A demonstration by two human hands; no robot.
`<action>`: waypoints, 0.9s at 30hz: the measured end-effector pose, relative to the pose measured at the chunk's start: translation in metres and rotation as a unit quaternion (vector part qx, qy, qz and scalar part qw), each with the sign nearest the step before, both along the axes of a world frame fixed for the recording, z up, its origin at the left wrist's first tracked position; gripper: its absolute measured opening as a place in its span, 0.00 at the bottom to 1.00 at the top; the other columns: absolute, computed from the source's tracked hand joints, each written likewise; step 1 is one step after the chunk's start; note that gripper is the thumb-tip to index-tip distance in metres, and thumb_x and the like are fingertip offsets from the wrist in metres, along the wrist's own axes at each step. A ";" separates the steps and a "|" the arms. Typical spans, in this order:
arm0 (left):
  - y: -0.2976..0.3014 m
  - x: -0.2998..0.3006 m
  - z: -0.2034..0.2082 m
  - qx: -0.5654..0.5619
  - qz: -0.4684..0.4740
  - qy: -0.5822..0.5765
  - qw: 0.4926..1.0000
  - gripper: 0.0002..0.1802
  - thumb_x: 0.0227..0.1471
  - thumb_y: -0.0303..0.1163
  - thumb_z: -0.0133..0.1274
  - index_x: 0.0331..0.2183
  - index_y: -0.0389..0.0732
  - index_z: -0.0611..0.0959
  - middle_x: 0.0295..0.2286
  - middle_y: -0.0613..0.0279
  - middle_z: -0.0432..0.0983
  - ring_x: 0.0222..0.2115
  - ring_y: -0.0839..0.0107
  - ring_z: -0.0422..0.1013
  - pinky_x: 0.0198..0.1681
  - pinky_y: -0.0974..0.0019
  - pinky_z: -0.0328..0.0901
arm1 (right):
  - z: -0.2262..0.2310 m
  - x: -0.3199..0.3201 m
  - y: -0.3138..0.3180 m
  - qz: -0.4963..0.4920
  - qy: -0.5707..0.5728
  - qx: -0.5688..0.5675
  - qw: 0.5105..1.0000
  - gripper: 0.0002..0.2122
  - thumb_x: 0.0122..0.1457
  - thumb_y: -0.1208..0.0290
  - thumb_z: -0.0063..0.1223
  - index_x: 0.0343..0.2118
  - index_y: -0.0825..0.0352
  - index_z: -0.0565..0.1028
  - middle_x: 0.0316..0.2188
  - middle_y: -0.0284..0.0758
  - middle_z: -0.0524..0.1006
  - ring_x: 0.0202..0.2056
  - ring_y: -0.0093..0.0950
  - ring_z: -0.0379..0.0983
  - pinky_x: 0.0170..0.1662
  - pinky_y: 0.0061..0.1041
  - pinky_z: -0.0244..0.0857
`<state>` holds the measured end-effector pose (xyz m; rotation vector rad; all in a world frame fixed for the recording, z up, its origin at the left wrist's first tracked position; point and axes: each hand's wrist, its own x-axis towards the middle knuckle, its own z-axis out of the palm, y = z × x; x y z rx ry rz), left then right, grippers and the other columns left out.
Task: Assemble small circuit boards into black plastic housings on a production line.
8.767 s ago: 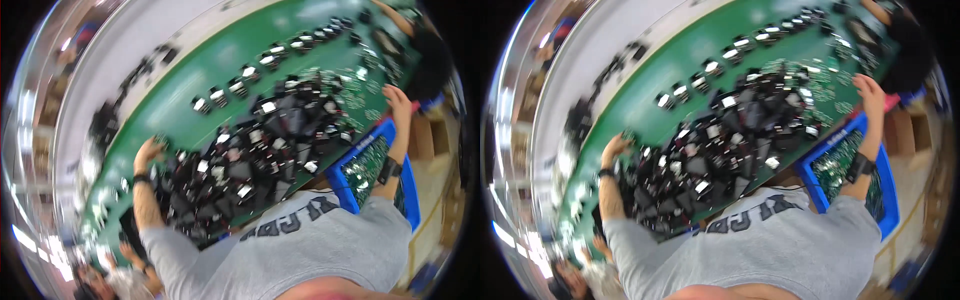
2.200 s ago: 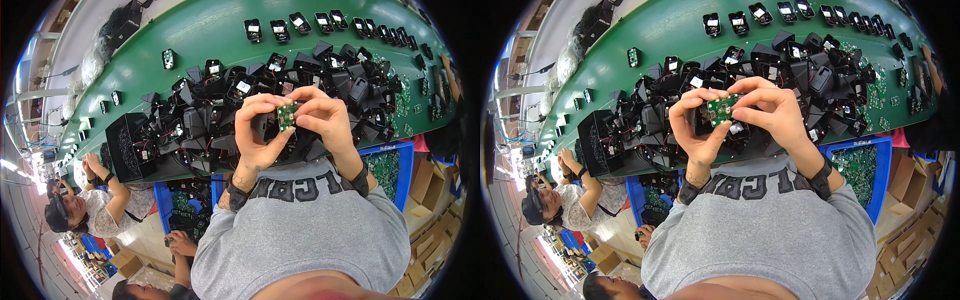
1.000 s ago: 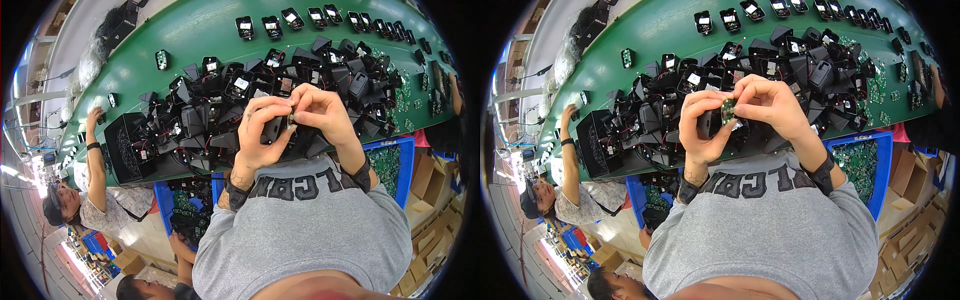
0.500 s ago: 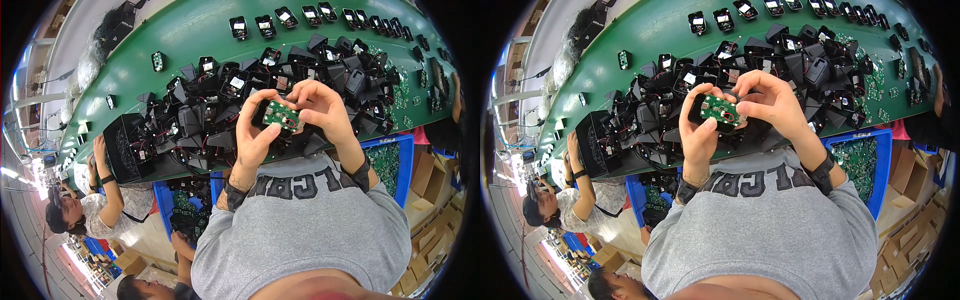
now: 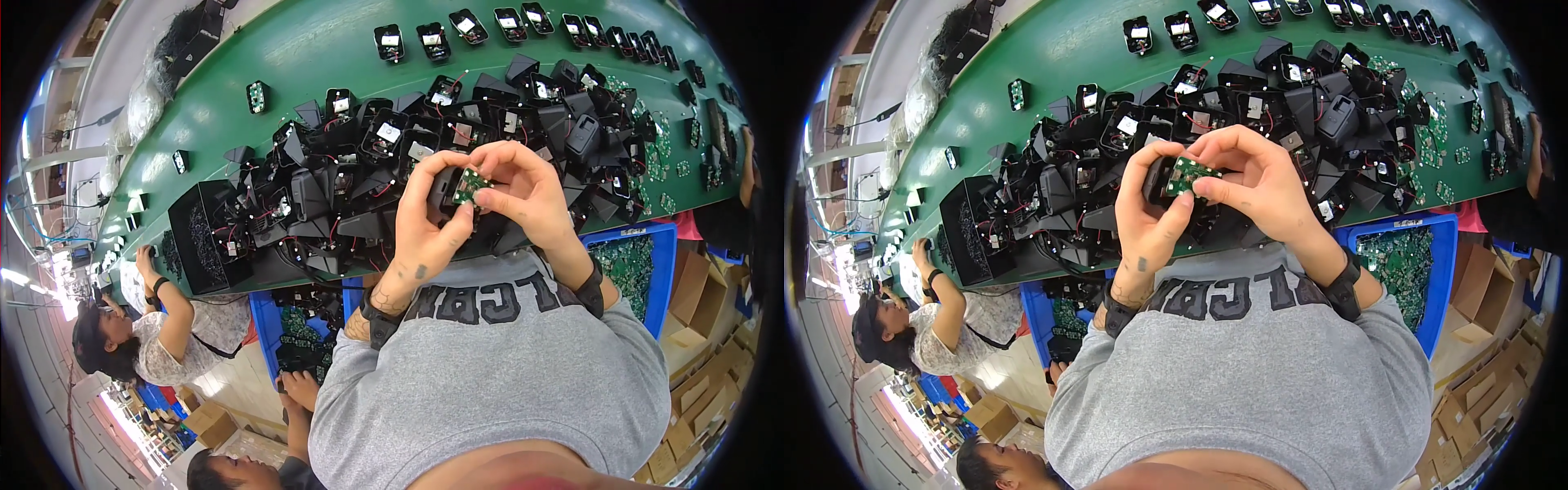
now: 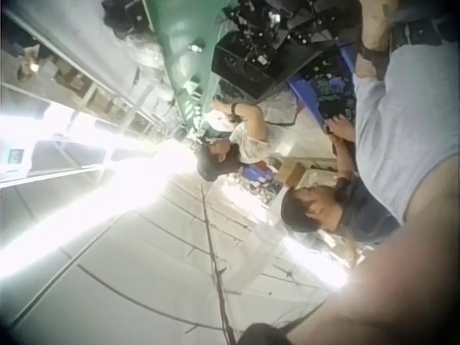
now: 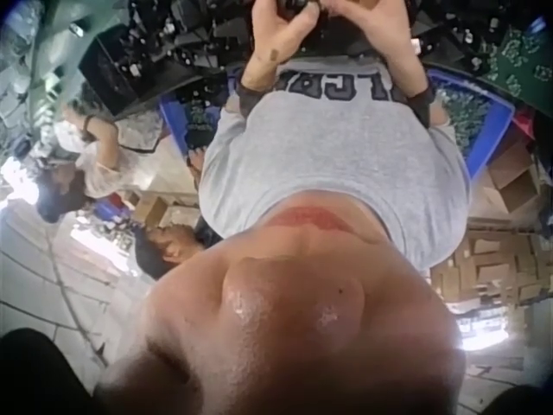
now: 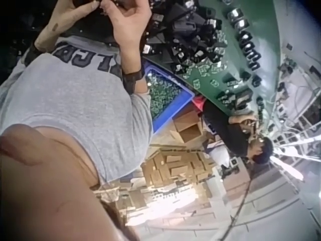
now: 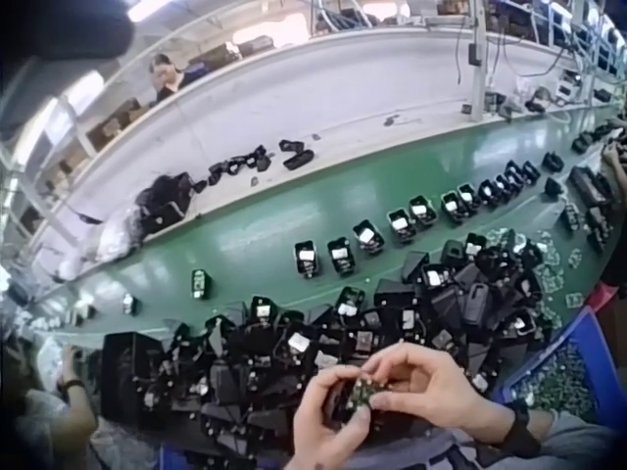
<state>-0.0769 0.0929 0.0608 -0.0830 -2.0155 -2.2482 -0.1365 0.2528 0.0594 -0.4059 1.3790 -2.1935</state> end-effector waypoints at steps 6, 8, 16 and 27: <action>-0.017 -0.008 0.004 0.293 -0.108 -0.159 0.936 0.29 0.46 0.21 0.47 0.53 0.36 0.64 0.41 0.48 0.72 0.41 0.58 0.74 0.37 0.55 0.77 | 0.011 -0.028 0.021 -0.076 0.516 0.204 0.828 0.24 0.42 0.66 0.69 0.43 0.65 0.73 0.51 0.42 0.68 0.55 0.40 0.64 0.57 0.41 0.58; -0.017 -0.007 0.006 0.281 -0.124 -0.204 0.929 0.31 0.45 0.24 0.47 0.54 0.32 0.64 0.44 0.48 0.69 0.42 0.54 0.74 0.36 0.53 0.77 | 0.018 -0.030 0.025 0.033 0.534 0.172 0.827 0.27 0.37 0.60 0.71 0.43 0.61 0.76 0.48 0.37 0.73 0.59 0.44 0.59 0.60 0.48 0.51; -0.020 -0.005 0.002 0.252 -0.157 -0.192 0.935 0.33 0.50 0.21 0.50 0.55 0.41 0.56 0.44 0.49 0.68 0.41 0.57 0.74 0.36 0.59 0.76 | 0.019 -0.033 0.020 0.042 0.539 0.164 0.825 0.21 0.34 0.68 0.70 0.34 0.63 0.75 0.44 0.39 0.75 0.50 0.39 0.69 0.59 0.51 0.52; -0.012 -0.004 -0.008 0.132 -0.097 -0.097 0.982 0.26 0.46 0.17 0.55 0.49 0.36 0.70 0.40 0.61 0.72 0.41 0.74 0.71 0.43 0.69 0.71 | 0.008 -0.025 0.014 -0.056 0.536 0.130 0.832 0.24 0.32 0.64 0.72 0.34 0.66 0.75 0.39 0.43 0.76 0.42 0.38 0.74 0.53 0.49 0.62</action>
